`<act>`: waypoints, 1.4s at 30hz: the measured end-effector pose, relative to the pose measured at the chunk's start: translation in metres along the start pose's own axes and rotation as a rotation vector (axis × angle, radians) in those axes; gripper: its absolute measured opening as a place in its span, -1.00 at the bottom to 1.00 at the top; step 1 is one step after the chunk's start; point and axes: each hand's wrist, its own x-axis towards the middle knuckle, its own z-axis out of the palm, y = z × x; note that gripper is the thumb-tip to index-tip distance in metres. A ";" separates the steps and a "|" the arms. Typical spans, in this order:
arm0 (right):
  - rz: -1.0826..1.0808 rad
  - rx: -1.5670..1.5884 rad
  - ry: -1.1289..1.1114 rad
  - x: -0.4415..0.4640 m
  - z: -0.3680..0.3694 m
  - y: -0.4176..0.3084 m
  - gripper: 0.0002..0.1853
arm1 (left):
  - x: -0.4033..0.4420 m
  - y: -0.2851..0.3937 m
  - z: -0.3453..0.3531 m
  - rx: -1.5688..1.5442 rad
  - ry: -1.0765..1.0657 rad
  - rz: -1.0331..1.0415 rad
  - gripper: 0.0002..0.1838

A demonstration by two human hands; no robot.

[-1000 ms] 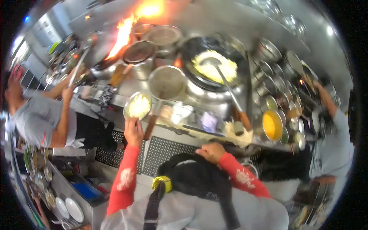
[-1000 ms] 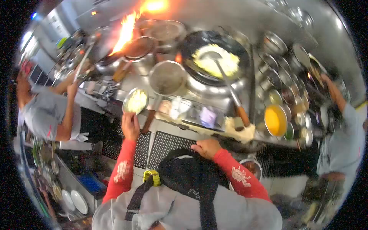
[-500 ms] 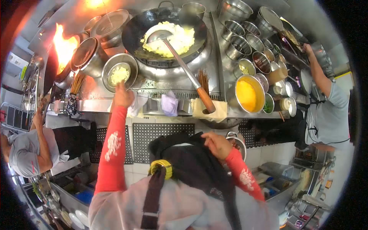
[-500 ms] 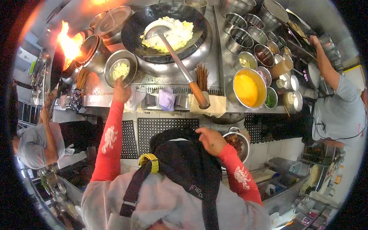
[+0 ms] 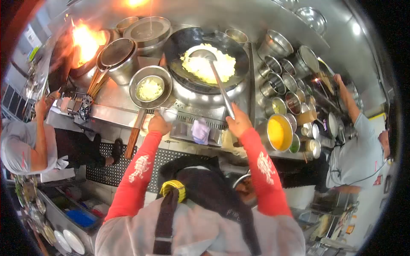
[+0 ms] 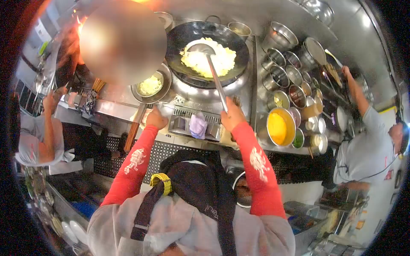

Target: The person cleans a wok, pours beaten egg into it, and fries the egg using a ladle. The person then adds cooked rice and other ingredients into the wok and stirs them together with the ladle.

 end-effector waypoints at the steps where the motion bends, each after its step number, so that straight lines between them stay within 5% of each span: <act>1: -0.042 0.019 0.060 -0.005 -0.008 -0.014 -0.38 | 0.014 -0.025 0.010 -0.144 0.030 0.059 -0.09; 2: -0.026 -0.003 0.096 -0.013 -0.021 -0.030 -0.40 | 0.038 -0.065 0.034 -0.362 -0.028 0.104 -0.30; 5: 0.005 0.033 0.207 -0.035 -0.076 -0.079 -0.45 | -0.021 -0.034 -0.044 -1.598 -0.250 0.107 -0.27; 8: 0.110 -0.048 0.235 -0.039 -0.109 -0.121 -0.47 | -0.037 -0.003 -0.086 -1.879 -0.448 0.069 -0.38; 11: 0.094 -0.127 0.106 -0.027 -0.071 -0.073 -0.46 | -0.007 0.039 -0.081 -1.858 -0.488 -0.006 -0.48; 13: 0.043 -0.275 -0.142 -0.003 -0.036 -0.009 -0.46 | 0.016 0.066 -0.088 -1.846 -0.700 -0.035 -0.56; 16: -0.018 -0.084 -0.019 0.019 -0.048 -0.027 -0.47 | 0.045 0.114 -0.102 -1.689 -0.564 -0.186 -0.51; 18: -0.245 -0.077 0.220 0.023 -0.046 -0.036 -0.44 | 0.058 0.128 -0.099 -1.601 -0.643 -0.184 -0.46; 23: 0.146 -0.261 -0.013 0.041 -0.024 -0.037 -0.41 | 0.090 0.145 -0.076 -1.641 -0.756 -0.377 -0.55; 25: 0.146 -0.282 -0.155 0.019 -0.015 -0.018 -0.44 | 0.094 0.145 -0.067 -1.668 -0.828 -0.446 -0.62; 31: 0.108 -0.277 -0.033 -0.041 -0.078 -0.061 -0.47 | 0.136 0.161 -0.032 -1.802 -0.794 -0.497 -0.83; 33: 0.063 -0.158 0.037 -0.053 -0.104 -0.094 -0.47 | 0.116 0.169 -0.026 -1.832 -0.585 -0.493 -0.85; 36: 0.168 -0.148 0.066 -0.084 -0.164 -0.144 -0.47 | 0.040 0.163 -0.067 -1.904 -0.612 -0.454 -0.87; 42: 0.166 -0.291 -0.272 -0.059 -0.139 -0.111 -0.52 | 0.038 0.166 -0.097 -1.945 -0.682 -0.397 -0.83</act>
